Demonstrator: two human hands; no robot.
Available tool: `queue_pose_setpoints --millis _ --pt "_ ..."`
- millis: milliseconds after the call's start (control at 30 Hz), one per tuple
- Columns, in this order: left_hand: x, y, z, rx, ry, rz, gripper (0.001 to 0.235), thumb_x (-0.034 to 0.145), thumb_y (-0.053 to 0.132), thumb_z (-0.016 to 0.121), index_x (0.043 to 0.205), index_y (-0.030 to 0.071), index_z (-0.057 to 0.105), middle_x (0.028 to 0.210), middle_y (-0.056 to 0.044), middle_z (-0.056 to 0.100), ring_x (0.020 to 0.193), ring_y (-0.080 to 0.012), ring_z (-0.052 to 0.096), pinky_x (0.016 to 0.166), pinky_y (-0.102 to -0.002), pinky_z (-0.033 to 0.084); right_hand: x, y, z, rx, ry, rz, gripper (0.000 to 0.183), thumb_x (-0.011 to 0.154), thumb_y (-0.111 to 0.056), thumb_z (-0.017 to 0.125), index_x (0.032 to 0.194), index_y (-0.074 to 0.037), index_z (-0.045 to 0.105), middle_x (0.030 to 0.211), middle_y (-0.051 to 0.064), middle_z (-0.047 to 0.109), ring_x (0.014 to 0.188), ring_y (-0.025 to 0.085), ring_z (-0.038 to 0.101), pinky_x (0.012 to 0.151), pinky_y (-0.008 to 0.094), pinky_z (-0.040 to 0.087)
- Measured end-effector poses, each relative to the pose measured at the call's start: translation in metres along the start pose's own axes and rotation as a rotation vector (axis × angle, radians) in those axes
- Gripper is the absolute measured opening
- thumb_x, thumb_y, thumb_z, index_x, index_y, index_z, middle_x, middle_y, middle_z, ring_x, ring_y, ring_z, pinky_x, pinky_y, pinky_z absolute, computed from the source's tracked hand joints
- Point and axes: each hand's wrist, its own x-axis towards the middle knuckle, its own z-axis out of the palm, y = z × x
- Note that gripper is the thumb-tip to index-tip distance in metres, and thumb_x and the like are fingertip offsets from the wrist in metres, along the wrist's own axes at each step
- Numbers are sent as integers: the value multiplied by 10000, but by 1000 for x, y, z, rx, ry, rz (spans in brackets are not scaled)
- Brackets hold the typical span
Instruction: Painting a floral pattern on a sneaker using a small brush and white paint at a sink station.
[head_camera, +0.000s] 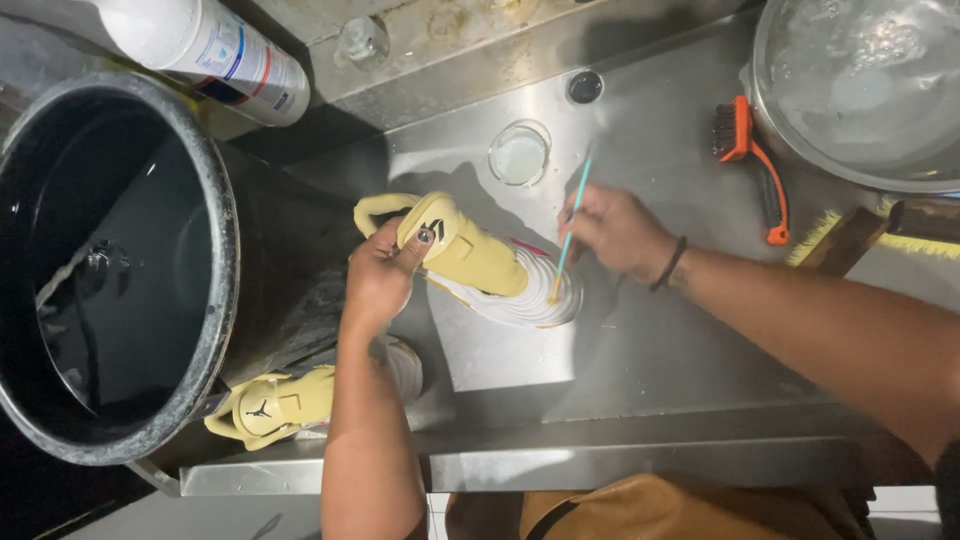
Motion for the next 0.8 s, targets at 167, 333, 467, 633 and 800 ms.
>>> queue_pose_setpoints --millis 167,333,467,633,800 --pt "-2 2 -1 -1 -1 -8 282 976 427 665 1109 200 768 837 -149 753 936 -356 736 923 -475 523 3 -4 1 -143 -21 -83 149 959 -113 618 1059 -6 643 662 152 724 625 238 747 682 347 574" --pt "-2 2 -1 -5 2 -6 297 971 442 670 1101 196 774 827 -163 757 937 -400 736 923 -483 526 -20 -28 21 -247 -116 -112 102 951 -163 665 977 -88 728 658 90 772 668 186 779 723 293 577" --pt "-2 1 1 4 20 -29 269 955 451 684 1095 240 777 814 -132 756 942 -357 738 924 -463 528 -24 -32 28 -305 -87 -185 89 950 -166 664 962 -111 733 694 72 784 730 176 776 768 292 570" --pt "-5 4 -2 0 5 -27 289 960 447 672 1113 223 771 867 -161 764 982 -388 730 951 -483 518 -25 -38 18 -388 -178 -302 92 916 -109 661 920 -126 751 669 71 783 706 209 785 721 317 591" --pt "-5 5 -2 -1 -9 -11 305 972 427 660 1131 189 765 910 -199 764 1014 -434 715 964 -515 506 -30 -50 11 -423 -230 -237 110 901 -107 669 927 -104 776 679 91 786 707 231 780 736 357 592"
